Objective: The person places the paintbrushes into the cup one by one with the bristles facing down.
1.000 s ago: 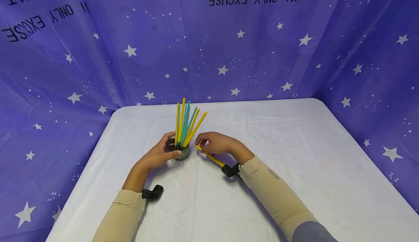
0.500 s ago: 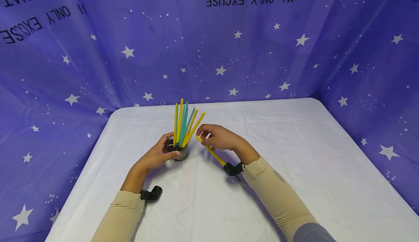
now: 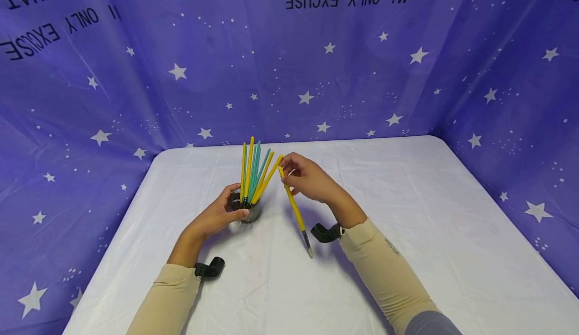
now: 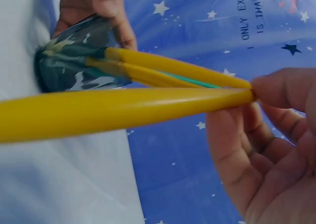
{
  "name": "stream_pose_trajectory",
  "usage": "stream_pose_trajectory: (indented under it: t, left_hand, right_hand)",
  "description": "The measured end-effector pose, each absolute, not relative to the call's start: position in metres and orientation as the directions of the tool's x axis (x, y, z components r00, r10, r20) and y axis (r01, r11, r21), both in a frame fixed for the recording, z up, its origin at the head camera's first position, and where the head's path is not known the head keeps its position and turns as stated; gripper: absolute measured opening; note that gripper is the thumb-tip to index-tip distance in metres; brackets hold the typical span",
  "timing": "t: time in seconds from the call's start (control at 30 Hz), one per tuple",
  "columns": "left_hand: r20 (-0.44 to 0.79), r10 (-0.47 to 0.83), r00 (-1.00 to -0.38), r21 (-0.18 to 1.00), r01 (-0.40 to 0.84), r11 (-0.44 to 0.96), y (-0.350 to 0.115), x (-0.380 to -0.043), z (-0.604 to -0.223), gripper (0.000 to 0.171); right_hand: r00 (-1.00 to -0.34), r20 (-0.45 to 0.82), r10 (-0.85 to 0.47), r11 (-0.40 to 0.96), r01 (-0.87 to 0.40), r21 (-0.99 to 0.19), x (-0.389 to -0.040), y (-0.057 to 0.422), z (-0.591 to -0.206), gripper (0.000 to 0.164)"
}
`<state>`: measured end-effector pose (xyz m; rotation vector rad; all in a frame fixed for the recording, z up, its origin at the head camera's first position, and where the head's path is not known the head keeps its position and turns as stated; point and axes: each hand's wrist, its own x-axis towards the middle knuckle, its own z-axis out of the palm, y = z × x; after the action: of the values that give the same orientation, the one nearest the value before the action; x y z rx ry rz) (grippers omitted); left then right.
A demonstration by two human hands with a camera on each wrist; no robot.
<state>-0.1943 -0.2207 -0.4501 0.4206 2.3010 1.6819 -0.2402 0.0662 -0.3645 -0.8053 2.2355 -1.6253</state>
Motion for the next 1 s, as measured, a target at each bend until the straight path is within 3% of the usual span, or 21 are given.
stream_pose_trajectory:
  t: [0.57,0.83,1.0]
  left_hand:
    - [-0.048,0.384,-0.922,0.959,0.065,0.274,-0.221,-0.195,-0.451,0.076]
    - [-0.036,0.385,-0.922,0.965,0.068,0.253,-0.221,-0.196,-0.451,0.076]
    - [-0.032,0.389,-0.921,0.968,0.069,0.242,-0.221,-0.195,-0.451,0.076]
  right_hand:
    - [-0.926,0.297,-0.234,-0.111,-0.278,-0.954,-0.243,0.065,-0.349,0.023]
    - [-0.923,0.382,-0.035,-0.288,-0.357,-0.889,-0.242,0.062,-0.341,0.022]
    - [-0.915,0.404,0.018,-0.325,-0.387,-0.863,-0.242,0.057,-0.345,0.022]
